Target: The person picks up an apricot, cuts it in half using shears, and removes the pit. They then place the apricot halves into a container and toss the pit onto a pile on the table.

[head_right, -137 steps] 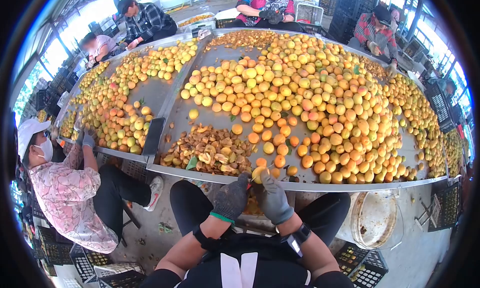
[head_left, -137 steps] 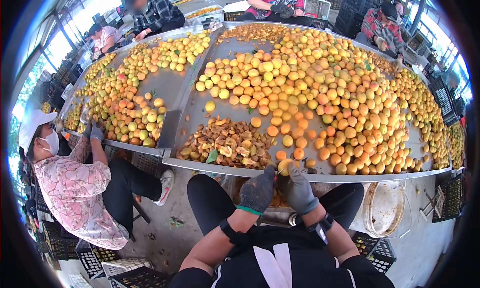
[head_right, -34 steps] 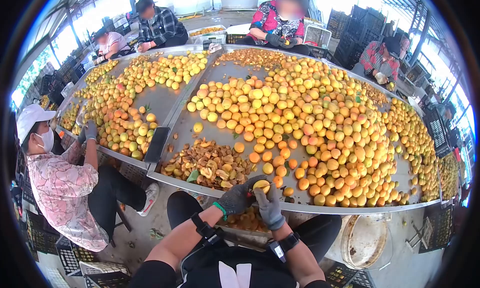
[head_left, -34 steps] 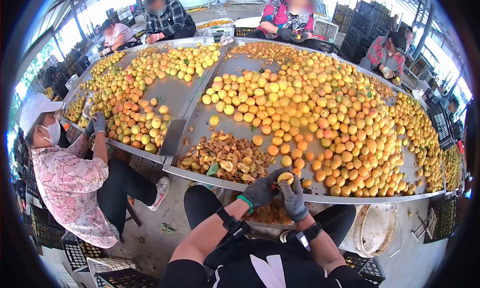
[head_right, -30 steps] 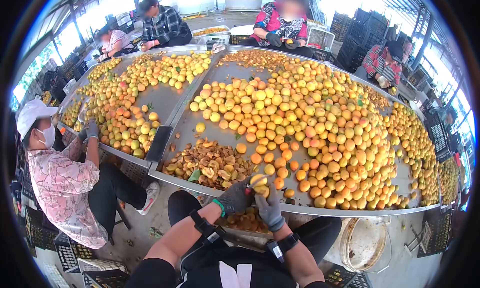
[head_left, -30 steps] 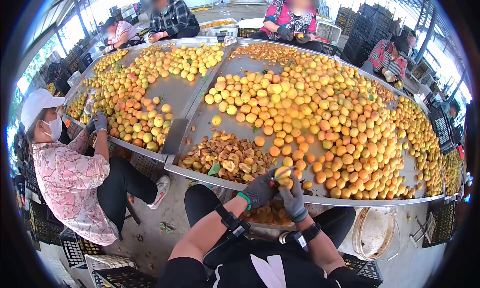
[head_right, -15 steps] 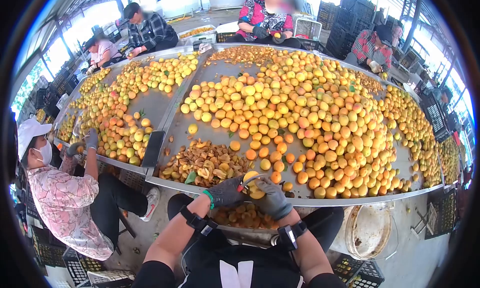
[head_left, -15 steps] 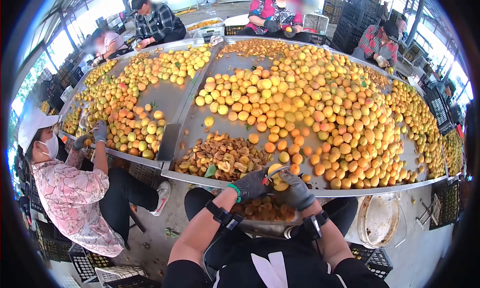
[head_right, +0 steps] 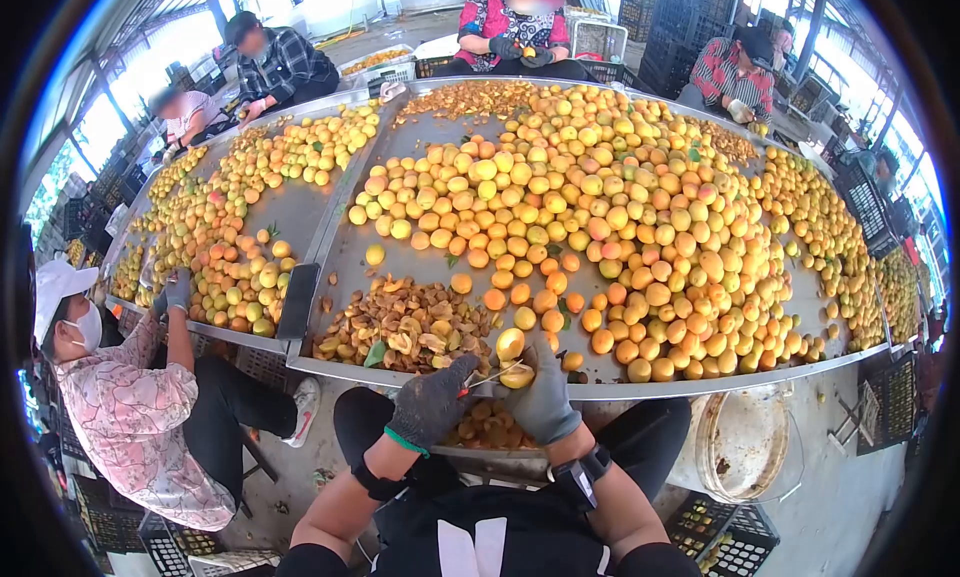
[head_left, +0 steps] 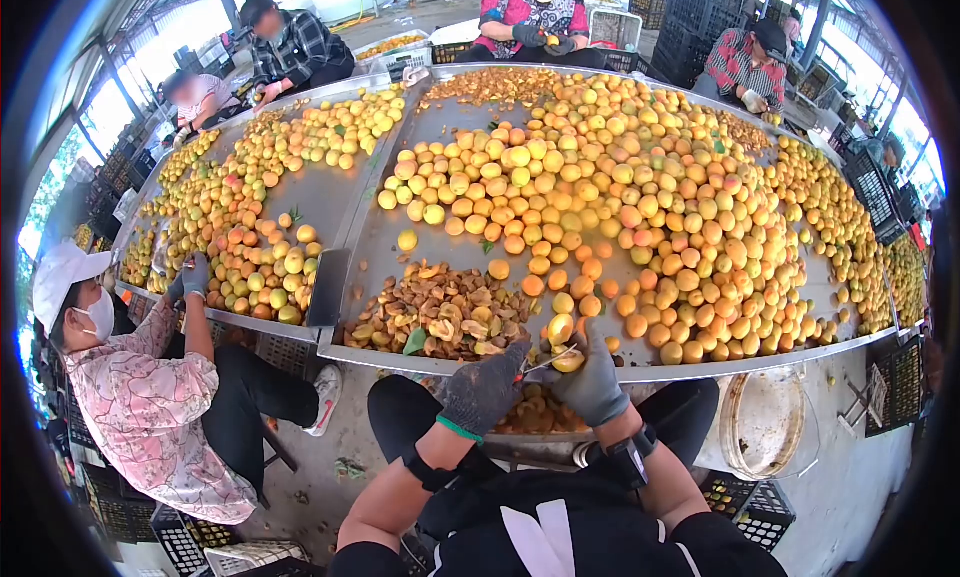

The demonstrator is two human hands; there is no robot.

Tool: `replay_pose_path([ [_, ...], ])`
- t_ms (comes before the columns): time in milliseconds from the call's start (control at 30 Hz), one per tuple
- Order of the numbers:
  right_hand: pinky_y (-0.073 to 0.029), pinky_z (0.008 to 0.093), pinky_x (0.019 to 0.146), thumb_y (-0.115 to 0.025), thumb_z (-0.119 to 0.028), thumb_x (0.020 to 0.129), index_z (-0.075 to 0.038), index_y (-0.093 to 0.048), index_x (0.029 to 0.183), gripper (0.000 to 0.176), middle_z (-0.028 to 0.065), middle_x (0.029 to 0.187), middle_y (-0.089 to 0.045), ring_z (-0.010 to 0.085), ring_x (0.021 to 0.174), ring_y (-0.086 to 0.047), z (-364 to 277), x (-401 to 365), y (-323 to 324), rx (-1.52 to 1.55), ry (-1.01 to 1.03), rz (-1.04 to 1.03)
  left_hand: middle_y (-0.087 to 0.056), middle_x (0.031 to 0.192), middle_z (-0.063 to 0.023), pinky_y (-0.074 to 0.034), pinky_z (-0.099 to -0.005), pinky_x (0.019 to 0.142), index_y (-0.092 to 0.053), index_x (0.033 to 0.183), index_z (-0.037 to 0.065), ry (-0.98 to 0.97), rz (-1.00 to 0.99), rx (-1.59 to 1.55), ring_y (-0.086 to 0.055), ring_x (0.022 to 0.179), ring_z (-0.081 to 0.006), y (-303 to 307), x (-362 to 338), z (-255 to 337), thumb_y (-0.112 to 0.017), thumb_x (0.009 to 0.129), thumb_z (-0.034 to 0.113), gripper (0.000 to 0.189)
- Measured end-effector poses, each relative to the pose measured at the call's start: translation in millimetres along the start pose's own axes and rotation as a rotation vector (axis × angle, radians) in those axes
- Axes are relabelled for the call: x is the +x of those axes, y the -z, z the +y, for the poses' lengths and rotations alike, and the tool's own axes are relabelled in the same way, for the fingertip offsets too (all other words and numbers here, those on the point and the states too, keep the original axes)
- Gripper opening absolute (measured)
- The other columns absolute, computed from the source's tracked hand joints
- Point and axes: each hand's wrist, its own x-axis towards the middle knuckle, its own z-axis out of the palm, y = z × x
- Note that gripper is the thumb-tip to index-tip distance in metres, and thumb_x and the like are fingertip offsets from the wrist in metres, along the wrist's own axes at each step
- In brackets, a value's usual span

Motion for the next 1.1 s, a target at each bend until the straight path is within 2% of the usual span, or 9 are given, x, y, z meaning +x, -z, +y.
replay_pose_path([
  [67, -0.047, 0.0385, 0.083, -0.046, -0.047, 0.094, -0.008, -0.053, 0.116, 0.046, 0.0088, 0.105, -0.059, 0.0237, 0.095, -0.057, -6.4, -3.8, -8.7, 0.369, -0.200, 0.054, -0.066, 0.083, -0.0126, -0.052, -0.0423, 0.061, -0.053, 0.119, 0.014, -0.013, 0.027, 0.045, -0.066, 0.074, -0.0313, -2.8, -3.4, 0.3, -0.063, 0.080, 0.019, 0.041],
  [167, -0.047, 0.0384, 0.084, -0.045, -0.049, 0.094, -0.008, -0.053, 0.117, 0.048, 0.0078, 0.106, -0.059, 0.0229, 0.097, -0.057, -8.8, -8.5, -19.2, 0.430, -0.158, 0.080, -0.065, 0.080, -0.0111, -0.052, -0.0415, 0.059, -0.055, 0.115, 0.010, -0.081, 0.117, 0.076, -0.066, 0.071, -0.0292, -18.9, -10.3, -6.2, -0.061, 0.078, 0.015, 0.037],
  [233, -0.047, 0.0380, 0.085, -0.045, -0.050, 0.094, -0.008, -0.053, 0.116, 0.048, 0.0073, 0.105, -0.058, 0.0222, 0.097, -0.057, -1.9, -7.0, -11.4, 0.399, -0.161, 0.062, -0.065, 0.081, -0.0111, -0.051, -0.0417, 0.059, -0.056, 0.113, 0.009, -0.136, 0.180, 0.065, -0.066, 0.071, -0.0286, -18.9, -11.0, -6.0, -0.061, 0.078, 0.014, 0.035],
  [400, -0.049, 0.0341, 0.085, -0.039, -0.045, 0.098, -0.009, -0.052, 0.113, 0.041, 0.0040, 0.105, -0.057, 0.0178, 0.096, -0.057, 1.9, -14.7, -9.2, 0.205, -0.206, -0.010, -0.065, 0.083, -0.0144, -0.051, -0.0454, 0.064, -0.056, 0.109, 0.010, -0.008, -0.009, -0.039, -0.064, 0.077, -0.0350, -7.8, -9.3, 2.7, -0.060, 0.078, 0.012, 0.031],
  [500, -0.050, 0.0286, 0.073, -0.042, -0.049, 0.096, -0.009, -0.055, 0.113, 0.046, 0.0068, 0.100, -0.060, 0.0201, 0.087, -0.060, 10.7, -16.0, -2.0, 0.055, -0.126, 0.153, -0.064, 0.083, -0.0164, -0.050, -0.0475, 0.067, -0.055, 0.109, 0.010, 0.007, -0.088, -0.127, -0.063, 0.080, -0.0377, 3.2, -12.2, 10.3, -0.059, 0.079, 0.012, 0.030],
  [667, -0.047, 0.0238, 0.067, -0.030, -0.038, 0.102, -0.005, -0.051, 0.112, 0.040, 0.0054, 0.090, -0.055, 0.0105, 0.075, -0.053, -1.0, -27.4, -21.6, -0.714, 0.486, 0.082, -0.064, 0.084, -0.0169, -0.049, -0.0485, 0.068, -0.055, 0.109, 0.010, 0.047, -0.128, -0.178, -0.062, 0.081, -0.0384, 7.5, -12.5, 16.5, -0.058, 0.081, 0.014, 0.028],
  [900, -0.047, 0.0227, 0.066, -0.031, -0.036, 0.102, -0.006, -0.049, 0.116, 0.037, 0.0040, 0.091, -0.054, 0.0100, 0.075, -0.053, -8.4, -31.2, -34.9, -0.465, 0.258, 0.026, -0.064, 0.085, -0.0192, -0.050, -0.0488, 0.066, -0.055, 0.111, 0.009, 0.118, -0.131, -0.191, -0.062, 0.083, -0.0398, 5.9, -14.0, 23.7, -0.057, 0.085, 0.018, 0.028],
  [967, -0.048, 0.0222, 0.066, -0.040, -0.030, 0.100, -0.006, -0.048, 0.117, 0.031, 0.0040, 0.093, -0.054, 0.0104, 0.080, -0.054, -5.4, -32.5, -36.6, -0.229, 0.077, 0.118, -0.064, 0.086, -0.0199, -0.050, -0.0488, 0.068, -0.055, 0.112, 0.009, 0.163, -0.179, -0.191, -0.062, 0.084, -0.0398, 7.3, -9.9, 23.0, -0.057, 0.085, 0.018, 0.029],
  [1100, -0.048, 0.0240, 0.073, -0.051, -0.022, 0.095, -0.006, -0.048, 0.118, 0.028, 0.0041, 0.097, -0.054, 0.0125, 0.085, -0.055, -4.1, -32.6, -34.3, -0.365, 0.210, -0.008, -0.064, 0.090, -0.0215, -0.050, -0.0487, 0.072, -0.055, 0.114, 0.008, 0.136, -0.181, -0.311, -0.062, 0.087, -0.0400, -1.5, -12.7, 13.9, -0.058, 0.084, 0.017, 0.032],
])
